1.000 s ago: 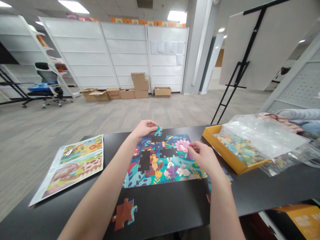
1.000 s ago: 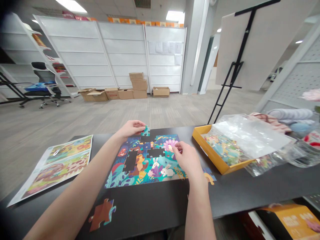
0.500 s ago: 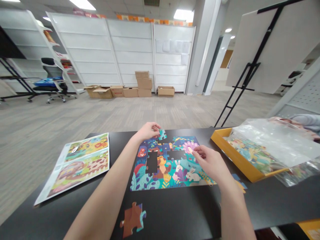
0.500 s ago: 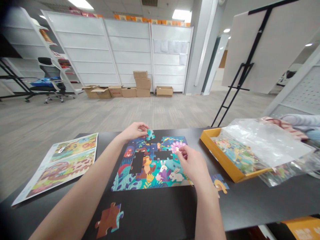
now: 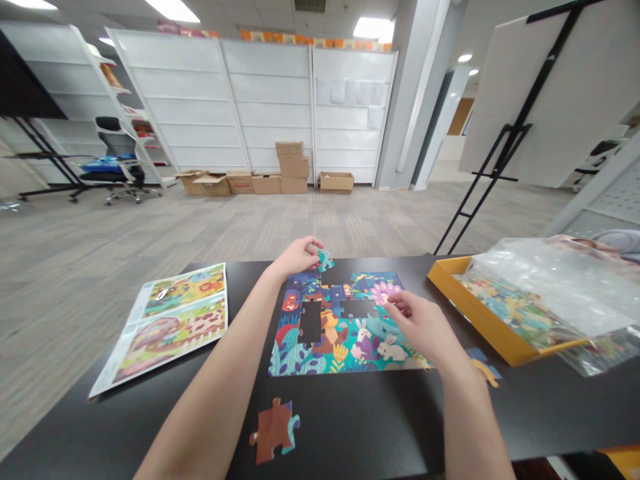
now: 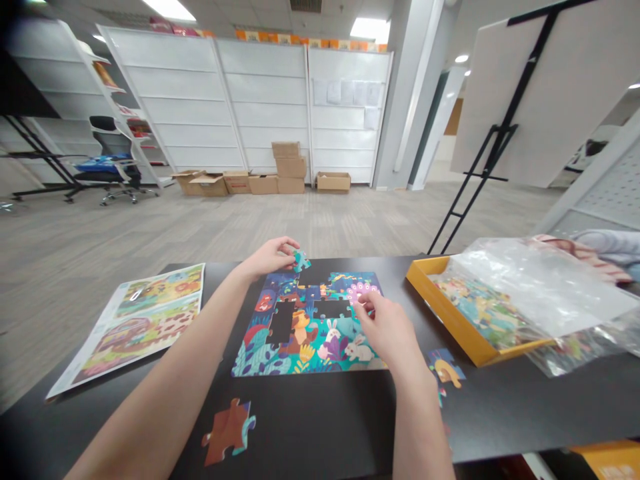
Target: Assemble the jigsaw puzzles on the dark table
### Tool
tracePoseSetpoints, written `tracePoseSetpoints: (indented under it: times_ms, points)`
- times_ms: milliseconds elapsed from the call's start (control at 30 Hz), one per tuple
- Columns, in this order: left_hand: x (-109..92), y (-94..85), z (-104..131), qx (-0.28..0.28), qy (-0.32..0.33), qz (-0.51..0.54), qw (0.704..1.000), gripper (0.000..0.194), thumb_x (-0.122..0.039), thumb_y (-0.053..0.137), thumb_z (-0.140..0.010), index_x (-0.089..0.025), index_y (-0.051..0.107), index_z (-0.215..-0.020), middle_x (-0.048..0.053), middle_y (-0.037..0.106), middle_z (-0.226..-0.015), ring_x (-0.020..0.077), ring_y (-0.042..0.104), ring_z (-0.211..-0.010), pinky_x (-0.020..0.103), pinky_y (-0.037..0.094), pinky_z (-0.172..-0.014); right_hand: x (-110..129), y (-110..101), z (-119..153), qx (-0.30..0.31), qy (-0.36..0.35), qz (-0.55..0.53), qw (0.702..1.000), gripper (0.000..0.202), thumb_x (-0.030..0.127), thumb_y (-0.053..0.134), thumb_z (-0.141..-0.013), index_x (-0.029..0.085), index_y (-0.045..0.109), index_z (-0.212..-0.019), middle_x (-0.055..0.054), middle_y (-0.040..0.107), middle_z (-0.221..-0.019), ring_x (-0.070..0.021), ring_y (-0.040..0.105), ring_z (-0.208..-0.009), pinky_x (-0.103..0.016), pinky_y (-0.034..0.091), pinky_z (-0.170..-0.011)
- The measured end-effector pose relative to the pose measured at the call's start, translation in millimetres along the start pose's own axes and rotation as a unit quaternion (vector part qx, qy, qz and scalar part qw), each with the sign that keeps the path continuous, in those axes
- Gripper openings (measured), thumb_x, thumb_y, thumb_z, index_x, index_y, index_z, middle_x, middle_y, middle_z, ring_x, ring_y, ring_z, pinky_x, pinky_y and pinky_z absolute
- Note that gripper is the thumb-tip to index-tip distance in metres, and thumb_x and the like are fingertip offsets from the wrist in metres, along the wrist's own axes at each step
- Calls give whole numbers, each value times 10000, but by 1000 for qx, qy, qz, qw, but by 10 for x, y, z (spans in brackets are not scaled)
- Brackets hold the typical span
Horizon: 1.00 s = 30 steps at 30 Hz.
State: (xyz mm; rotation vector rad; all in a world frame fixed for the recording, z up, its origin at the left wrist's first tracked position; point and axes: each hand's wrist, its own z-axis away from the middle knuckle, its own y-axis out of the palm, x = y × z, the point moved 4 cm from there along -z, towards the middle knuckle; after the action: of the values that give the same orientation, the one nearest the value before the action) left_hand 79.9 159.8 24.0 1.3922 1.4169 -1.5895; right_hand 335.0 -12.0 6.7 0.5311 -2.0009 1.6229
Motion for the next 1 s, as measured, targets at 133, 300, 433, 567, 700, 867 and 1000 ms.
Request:
tracePoseSetpoints:
  times_ms: [133,300,433,567,700,867,1000]
  points:
    - [62,1,9,16,-36,30,999,216,-102,755,-622,-169,708,-823,36,713,-695,170,698,-620,276,573,-595,-6,5,0,4,0,-3,1000,254,439,553,-903,238,707,-931,-52,775,-882,-238,720,-807,-334,536,-750]
    - [146,-20,-5,23,-45,31,998,173,-197,853,-577,-170,720,-684,61,734,-636,166,677,-572,235,519,-512,-5,5,-3,-3,-10,-5,1000,249,429,551,-904,235,707,-918,-56,779,-885,-236,718,-791,-328,532,-726]
    - [204,-12,-12,49,-57,61,995,195,-256,897,-553,-179,741,-643,67,738,-614,152,665,-542,229,516,-509,8,11,-3,2,-9,-4,1000,250,426,542,-911,238,706,-921,-53,782,-900,-234,717,-795,-324,528,-722]
    - [234,-13,2,48,-85,53,994,245,-319,909,-558,-166,758,-675,98,765,-691,179,707,-618,248,543,-557,15,3,1,2,-10,2,1000,249,427,547,-914,239,709,-924,-54,781,-889,-230,721,-798,-316,530,-720]
    - [236,-1,14,58,-85,67,992,233,-305,906,-566,-168,752,-676,104,766,-696,193,723,-646,259,552,-572,15,5,1,-1,-14,4,1000,239,414,551,-911,239,714,-920,-54,784,-882,-219,723,-767,-303,533,-700]
    - [235,14,21,68,-87,54,992,205,-280,881,-587,-165,740,-681,91,753,-660,173,703,-600,250,543,-560,1,1,3,-5,-14,3,1000,242,424,557,-907,243,718,-916,-51,781,-865,-226,725,-779,-307,538,-699]
    - [150,0,38,63,-56,25,996,193,-274,849,-601,-175,754,-737,71,758,-715,150,666,-572,230,513,-526,-2,-17,4,3,-4,-2,1000,239,429,564,-902,246,718,-915,-46,777,-864,-226,721,-774,-319,543,-716]
